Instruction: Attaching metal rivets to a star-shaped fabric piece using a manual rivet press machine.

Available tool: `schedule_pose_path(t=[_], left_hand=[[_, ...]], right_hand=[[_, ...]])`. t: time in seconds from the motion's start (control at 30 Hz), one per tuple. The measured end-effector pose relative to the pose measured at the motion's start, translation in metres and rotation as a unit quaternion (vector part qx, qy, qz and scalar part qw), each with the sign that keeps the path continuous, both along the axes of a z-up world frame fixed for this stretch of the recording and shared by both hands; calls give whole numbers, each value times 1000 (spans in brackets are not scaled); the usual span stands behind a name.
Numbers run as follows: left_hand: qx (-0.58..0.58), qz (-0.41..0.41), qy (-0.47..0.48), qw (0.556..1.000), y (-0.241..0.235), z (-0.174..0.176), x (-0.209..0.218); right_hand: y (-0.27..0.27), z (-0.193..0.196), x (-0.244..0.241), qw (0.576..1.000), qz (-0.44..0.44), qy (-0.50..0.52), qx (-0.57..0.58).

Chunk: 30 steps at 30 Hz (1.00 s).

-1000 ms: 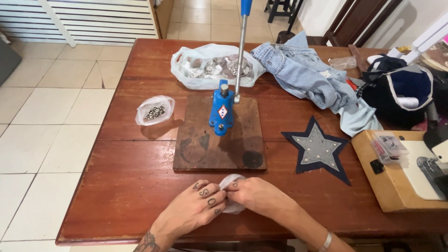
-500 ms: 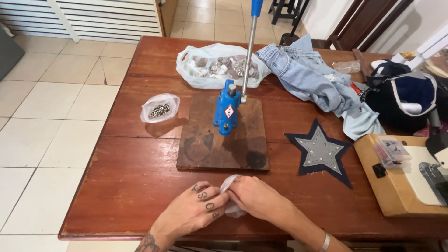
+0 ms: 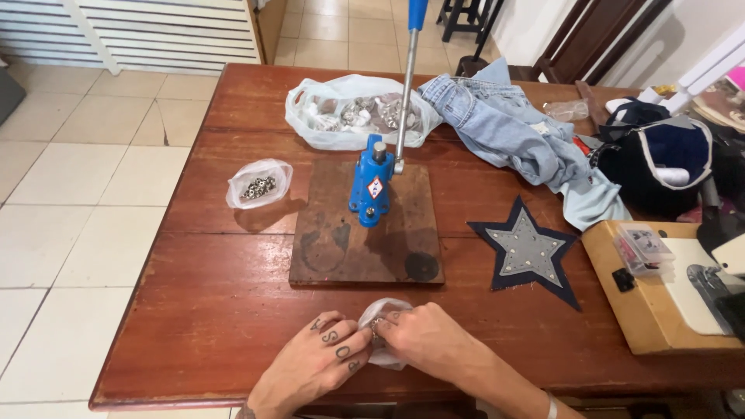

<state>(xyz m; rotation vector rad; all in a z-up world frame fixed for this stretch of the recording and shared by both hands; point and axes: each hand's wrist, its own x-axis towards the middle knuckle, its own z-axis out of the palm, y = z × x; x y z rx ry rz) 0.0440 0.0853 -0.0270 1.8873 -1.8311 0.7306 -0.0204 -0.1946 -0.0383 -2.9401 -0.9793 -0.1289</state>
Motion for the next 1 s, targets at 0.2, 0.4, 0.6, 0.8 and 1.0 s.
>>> schedule_pose_path(t=[0.2, 0.4, 0.6, 0.8, 1.0], left_hand=[[1, 21, 2, 1000, -2, 2, 1], [3, 45, -7, 999, -8, 7, 3], [-29, 42, -23, 998, -15, 9, 3], [-46, 55, -21, 997, -18, 7, 2], [-53, 66, -16, 996, -18, 3, 1]], right_hand=[[-14, 66, 3, 959, -36, 100, 264], [-28, 91, 12, 892, -148, 146, 401], [-33, 71, 18, 944, -63, 91, 310], [-28, 72, 20, 922, -97, 132, 352], [-31, 71, 19, 907, -134, 154, 368]])
